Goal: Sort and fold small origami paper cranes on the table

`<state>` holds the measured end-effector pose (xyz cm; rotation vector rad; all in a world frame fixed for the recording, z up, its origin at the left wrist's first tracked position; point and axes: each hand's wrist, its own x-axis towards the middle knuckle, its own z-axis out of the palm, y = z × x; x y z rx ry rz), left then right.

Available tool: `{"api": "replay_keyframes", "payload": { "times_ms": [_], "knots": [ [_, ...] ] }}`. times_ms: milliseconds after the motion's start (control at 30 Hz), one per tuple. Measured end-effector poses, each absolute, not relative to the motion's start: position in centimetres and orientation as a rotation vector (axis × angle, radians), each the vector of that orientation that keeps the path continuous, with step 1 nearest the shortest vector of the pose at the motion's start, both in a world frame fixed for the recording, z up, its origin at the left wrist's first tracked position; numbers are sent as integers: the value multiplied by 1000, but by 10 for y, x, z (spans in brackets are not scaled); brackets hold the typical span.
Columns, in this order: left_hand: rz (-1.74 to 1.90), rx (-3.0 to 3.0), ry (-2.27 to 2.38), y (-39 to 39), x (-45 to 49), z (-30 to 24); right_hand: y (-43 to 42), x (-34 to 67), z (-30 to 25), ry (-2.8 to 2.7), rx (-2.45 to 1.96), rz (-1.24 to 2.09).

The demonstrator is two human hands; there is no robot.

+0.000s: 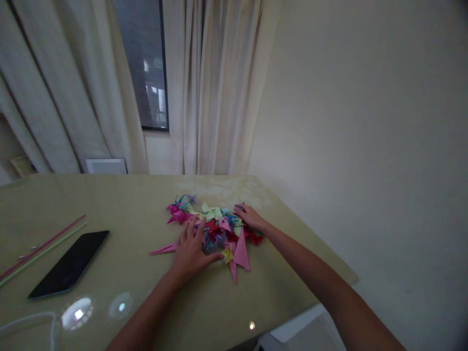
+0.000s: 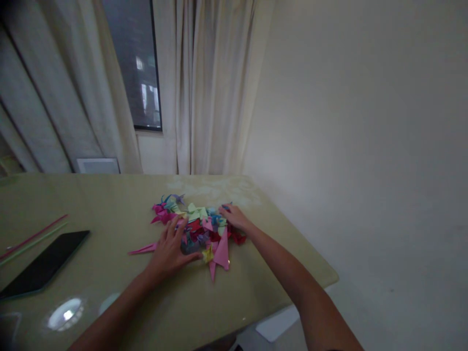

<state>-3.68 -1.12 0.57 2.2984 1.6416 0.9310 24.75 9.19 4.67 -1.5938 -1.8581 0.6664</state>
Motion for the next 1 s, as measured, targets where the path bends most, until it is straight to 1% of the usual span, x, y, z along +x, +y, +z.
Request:
{"api": "replay_keyframes", "payload": {
  "times_ms": [100,233,333,433,533,733,1000],
  "knots": [
    [976,2383,1588,-6,-34,0,87,191,33,-1901,-1422,752],
    [1086,2378,1577,8,-49,-7,88,127,33,-1954,-1152,933],
    [1159,2323,1565,17,-61,-8,88,100,35,-1921,-945,1129],
    [1255,2239,1553,21,-65,-2,89,86,40,-1894,-929,1177],
    [1388,2125,1573,21,-68,11,91,78,54,-1904,-927,1084],
    [1653,1995,1534,18,-85,38,92,74,95,-2005,-781,743],
    [1666,1626,1456,8,-86,41,98,115,128,-2028,-771,504]
  ]
}}
